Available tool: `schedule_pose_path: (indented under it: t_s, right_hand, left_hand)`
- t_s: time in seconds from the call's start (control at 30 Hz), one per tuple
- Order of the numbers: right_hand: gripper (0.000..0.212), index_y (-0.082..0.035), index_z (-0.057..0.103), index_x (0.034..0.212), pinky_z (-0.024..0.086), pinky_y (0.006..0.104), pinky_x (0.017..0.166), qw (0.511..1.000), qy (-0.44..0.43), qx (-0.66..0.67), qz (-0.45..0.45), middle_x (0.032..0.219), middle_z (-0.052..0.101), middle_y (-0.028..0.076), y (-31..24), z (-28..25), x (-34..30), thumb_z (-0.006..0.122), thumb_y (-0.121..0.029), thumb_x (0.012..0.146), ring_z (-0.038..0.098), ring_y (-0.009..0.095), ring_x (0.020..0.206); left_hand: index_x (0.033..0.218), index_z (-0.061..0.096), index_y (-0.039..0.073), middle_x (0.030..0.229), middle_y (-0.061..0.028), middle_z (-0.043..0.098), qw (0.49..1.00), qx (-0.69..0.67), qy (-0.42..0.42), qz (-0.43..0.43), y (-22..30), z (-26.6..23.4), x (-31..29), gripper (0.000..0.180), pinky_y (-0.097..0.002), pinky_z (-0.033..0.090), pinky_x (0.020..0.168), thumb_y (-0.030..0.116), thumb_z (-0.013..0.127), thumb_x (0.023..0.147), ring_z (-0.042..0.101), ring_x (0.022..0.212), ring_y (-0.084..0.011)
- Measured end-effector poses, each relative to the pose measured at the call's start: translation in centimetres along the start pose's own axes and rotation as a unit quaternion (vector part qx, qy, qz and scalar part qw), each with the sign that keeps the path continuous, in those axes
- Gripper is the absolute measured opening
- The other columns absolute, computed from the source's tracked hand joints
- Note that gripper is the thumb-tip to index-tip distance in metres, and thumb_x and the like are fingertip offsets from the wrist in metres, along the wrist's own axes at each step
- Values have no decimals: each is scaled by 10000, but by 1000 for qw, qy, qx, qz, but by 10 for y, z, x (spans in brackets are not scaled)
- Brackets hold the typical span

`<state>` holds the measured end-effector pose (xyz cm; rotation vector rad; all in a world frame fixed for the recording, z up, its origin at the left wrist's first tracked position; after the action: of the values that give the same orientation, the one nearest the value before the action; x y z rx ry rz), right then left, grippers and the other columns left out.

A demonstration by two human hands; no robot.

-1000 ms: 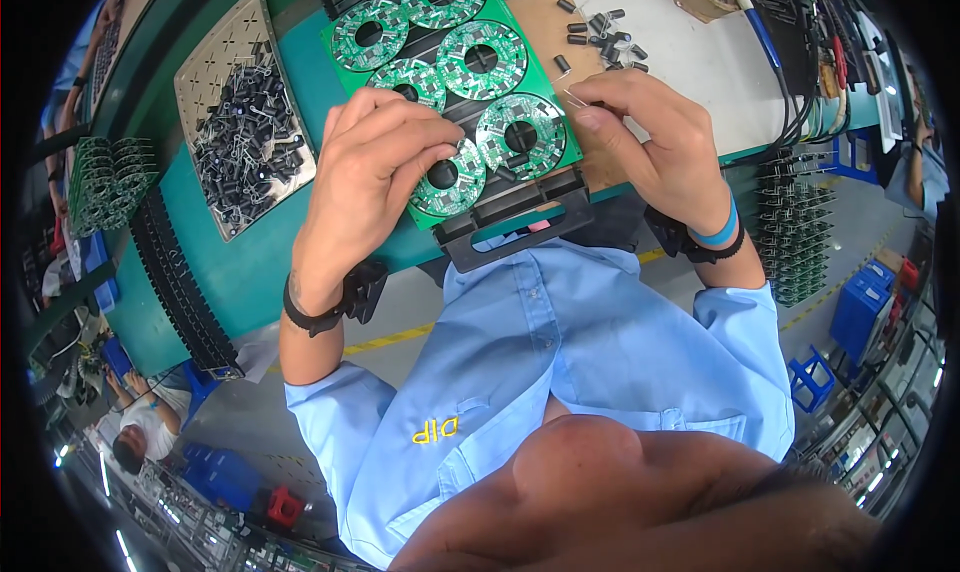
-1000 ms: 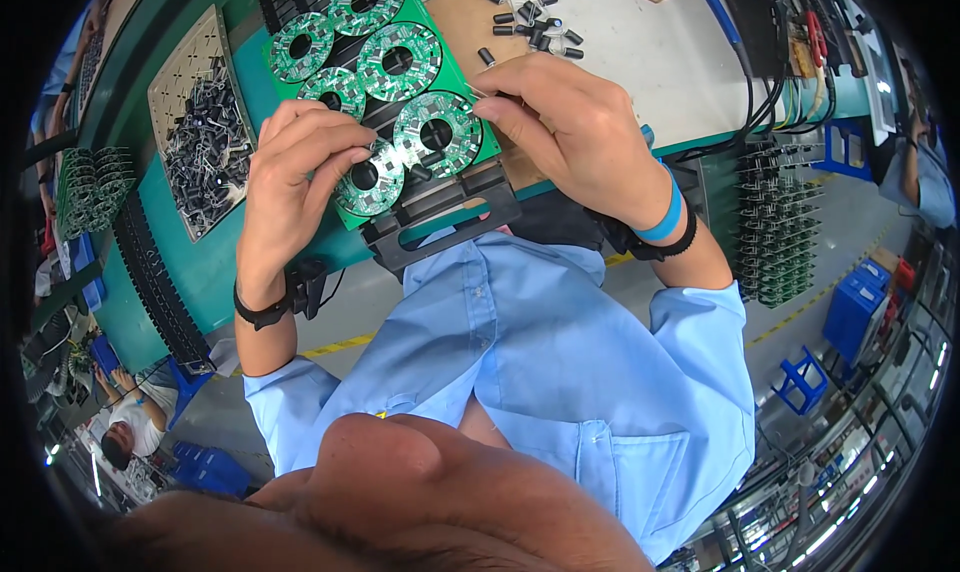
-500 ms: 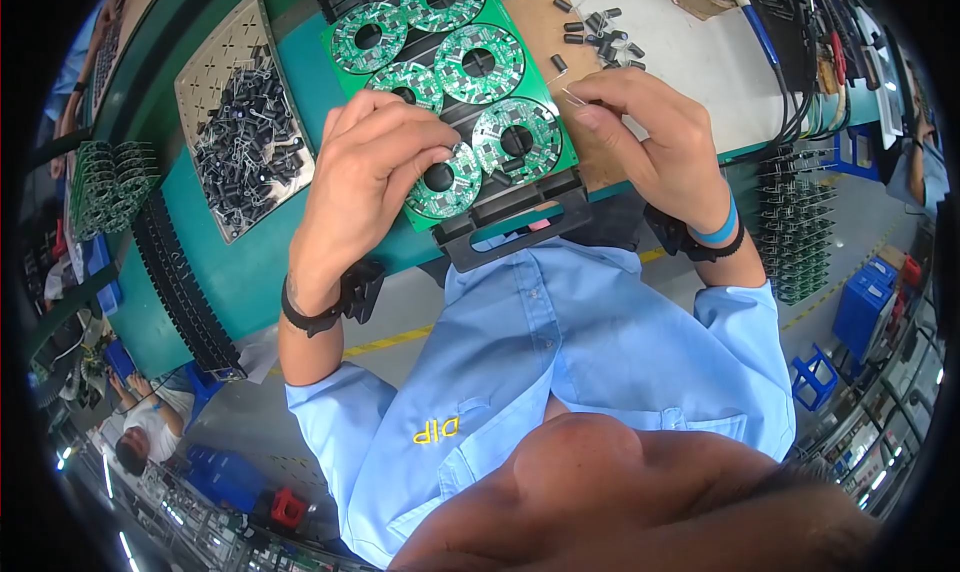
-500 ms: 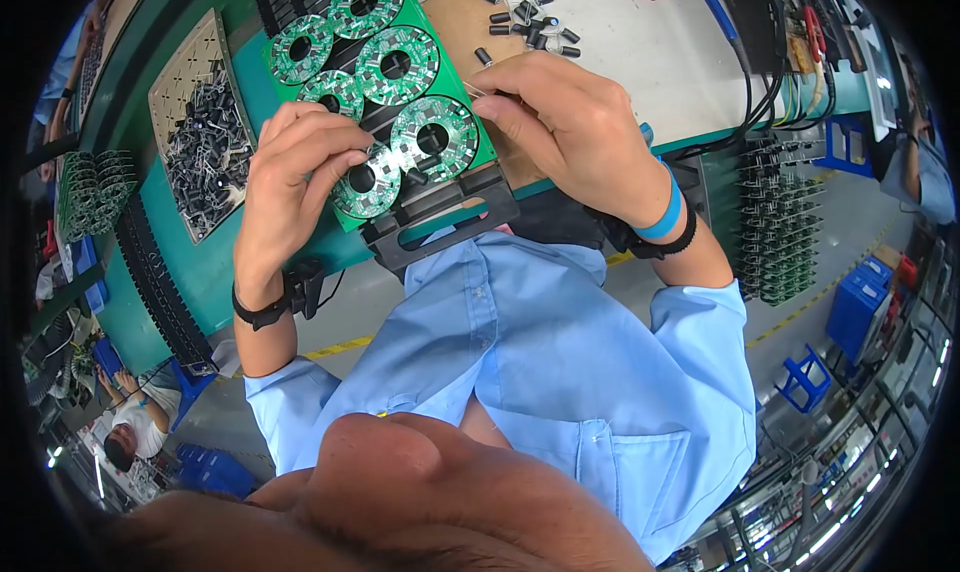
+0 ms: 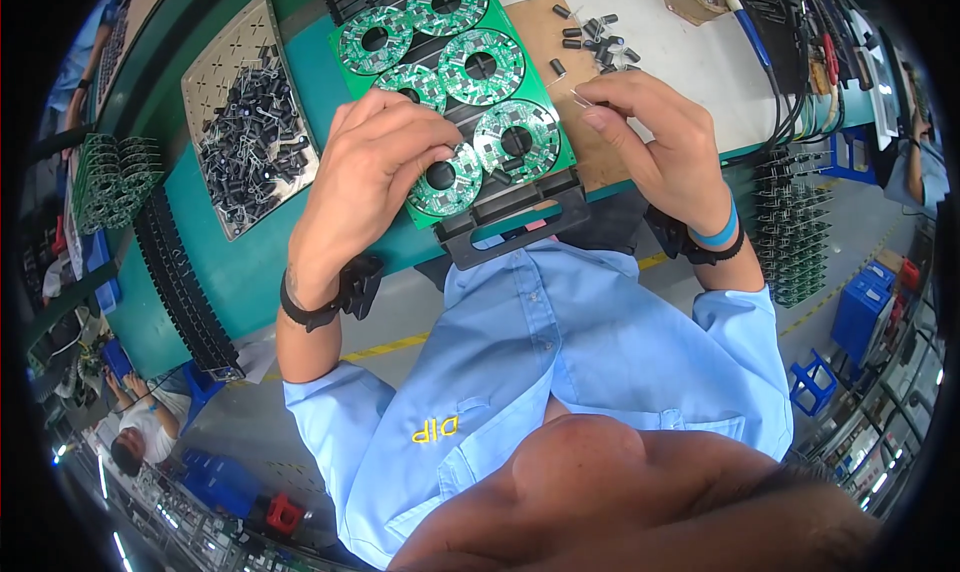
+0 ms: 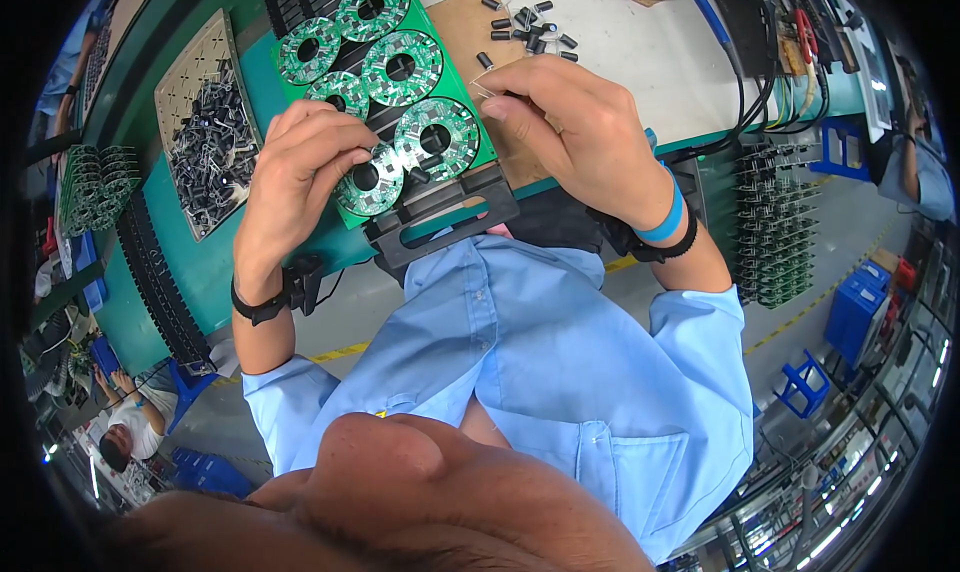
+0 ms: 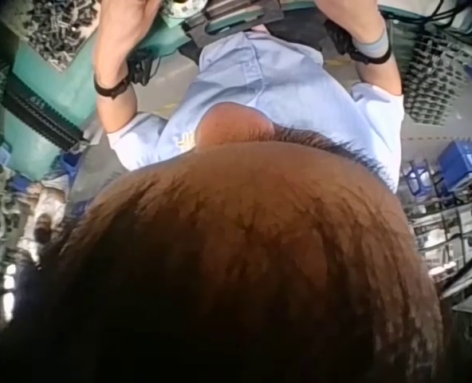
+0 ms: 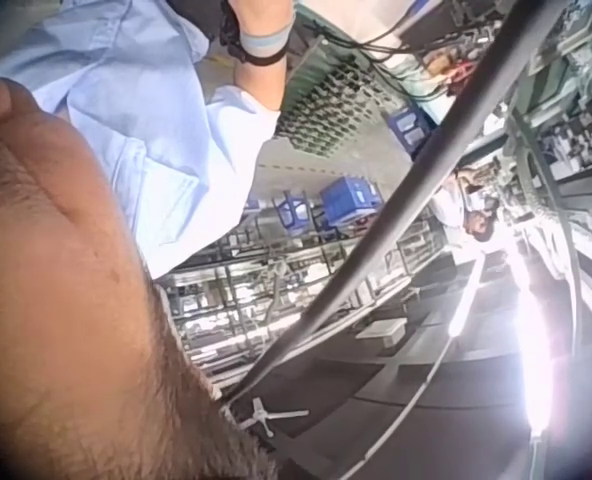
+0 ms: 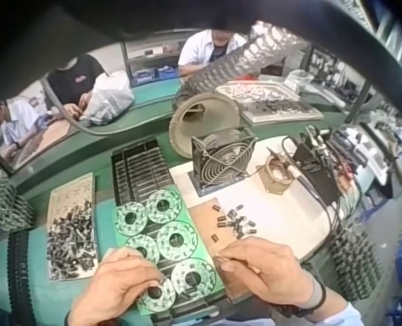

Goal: The person places a circuit board panel onto a holder and inserts capacitors from a tray into the boards by hand. After filling the boards, they remove the panel from the holder and set it aside.

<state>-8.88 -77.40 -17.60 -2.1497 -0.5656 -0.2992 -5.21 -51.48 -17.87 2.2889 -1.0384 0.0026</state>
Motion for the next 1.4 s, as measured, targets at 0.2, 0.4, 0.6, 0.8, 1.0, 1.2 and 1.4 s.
schedule_pose_path:
  t_s: [0.2,0.4,0.6,0.8,1.0,1.2,1.4]
  right_hand:
    - [181,30,737,1118,585,330,753,1000,6,-19,-19,1043,762,153,-2,-2,1,748,21,937,730,255,857]
    - [138,23,746,1082,586,335,757,998,22,-48,-42,1010,760,146,-9,-5,6,737,23,944,728,264,854]
    - [129,22,750,1058,586,333,763,1000,-22,-7,-3,1017,759,136,-9,-2,10,758,19,929,728,256,865]
    - [165,26,757,1056,586,315,754,997,-35,-8,-69,1039,760,132,-15,4,19,797,9,897,735,231,893]
    - [212,15,770,1101,586,310,764,998,-54,2,-45,1076,754,136,-14,6,22,798,15,892,738,231,927]
    - [255,-2,775,1147,577,309,755,995,-77,-9,-59,1106,742,129,-15,14,31,787,27,894,727,227,943]
    - [247,-18,779,1147,564,331,717,993,-82,-22,-84,1074,739,117,-18,21,47,777,20,904,711,224,895]
  left_hand:
    - [1038,774,119,983,6,720,1000,7,-16,2,0,0,1,164,-377,459,906,118,798,876,632,1018,-236]
    - [1034,794,103,966,-12,710,1000,14,-4,8,10,0,1,169,-387,488,880,85,797,866,643,1019,-238]
    - [1004,804,93,965,-14,707,1000,6,26,10,9,1,-3,151,-393,497,868,79,800,853,644,1007,-239]
    - [963,804,88,963,-19,709,999,-3,34,4,5,6,1,119,-396,486,855,82,804,845,633,992,-243]
    - [943,795,84,970,-27,715,999,-3,20,-26,7,10,5,99,-398,480,849,73,796,844,628,990,-249]
    - [934,785,83,967,-28,716,995,-18,91,-30,12,10,-1,102,-402,480,849,72,797,833,626,995,-251]
    - [944,777,79,960,-23,709,996,-20,89,-20,8,13,-5,117,-404,479,851,74,799,829,623,1001,-252]
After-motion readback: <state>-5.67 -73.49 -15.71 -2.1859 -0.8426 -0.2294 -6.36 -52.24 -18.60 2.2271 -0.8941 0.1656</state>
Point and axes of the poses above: each hand's wrist, its own x-axis towards the middle knuckle, its own z-axis out of the palm, y = z × x, the point moved 5 cm from there along x, towards the middle knuckle
